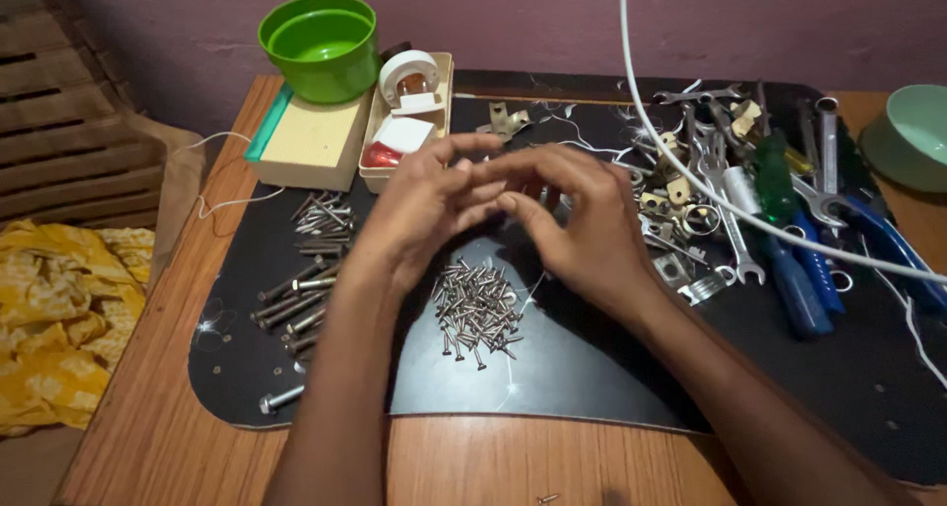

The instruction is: The person sorts screws, bolts, and small metal fasteners on a mat, then threads nuts onto bolts and fits metal components together by hand.

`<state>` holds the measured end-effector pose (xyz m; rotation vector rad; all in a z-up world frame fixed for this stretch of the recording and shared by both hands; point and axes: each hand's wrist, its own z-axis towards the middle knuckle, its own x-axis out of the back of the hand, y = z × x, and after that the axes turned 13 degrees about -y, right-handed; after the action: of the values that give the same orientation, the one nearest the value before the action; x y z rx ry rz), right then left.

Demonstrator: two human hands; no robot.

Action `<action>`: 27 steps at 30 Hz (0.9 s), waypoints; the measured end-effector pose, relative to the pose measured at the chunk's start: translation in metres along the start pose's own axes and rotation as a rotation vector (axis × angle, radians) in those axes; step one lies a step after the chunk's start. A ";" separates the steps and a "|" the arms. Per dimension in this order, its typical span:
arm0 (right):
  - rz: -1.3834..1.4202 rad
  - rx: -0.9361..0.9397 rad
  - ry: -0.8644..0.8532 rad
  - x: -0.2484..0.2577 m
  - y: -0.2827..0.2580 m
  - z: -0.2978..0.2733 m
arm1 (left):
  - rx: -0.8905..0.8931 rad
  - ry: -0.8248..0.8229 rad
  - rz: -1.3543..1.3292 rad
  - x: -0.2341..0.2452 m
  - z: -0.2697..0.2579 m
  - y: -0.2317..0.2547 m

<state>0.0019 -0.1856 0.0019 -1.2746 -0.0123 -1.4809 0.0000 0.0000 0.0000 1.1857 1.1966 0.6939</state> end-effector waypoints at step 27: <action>0.052 -0.119 0.039 -0.001 -0.001 0.002 | -0.366 0.153 0.256 0.011 0.009 -0.010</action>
<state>0.0025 -0.1831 0.0022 -1.3309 0.1356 -1.4793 0.0099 0.0043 -0.0136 0.9964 0.9952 1.1607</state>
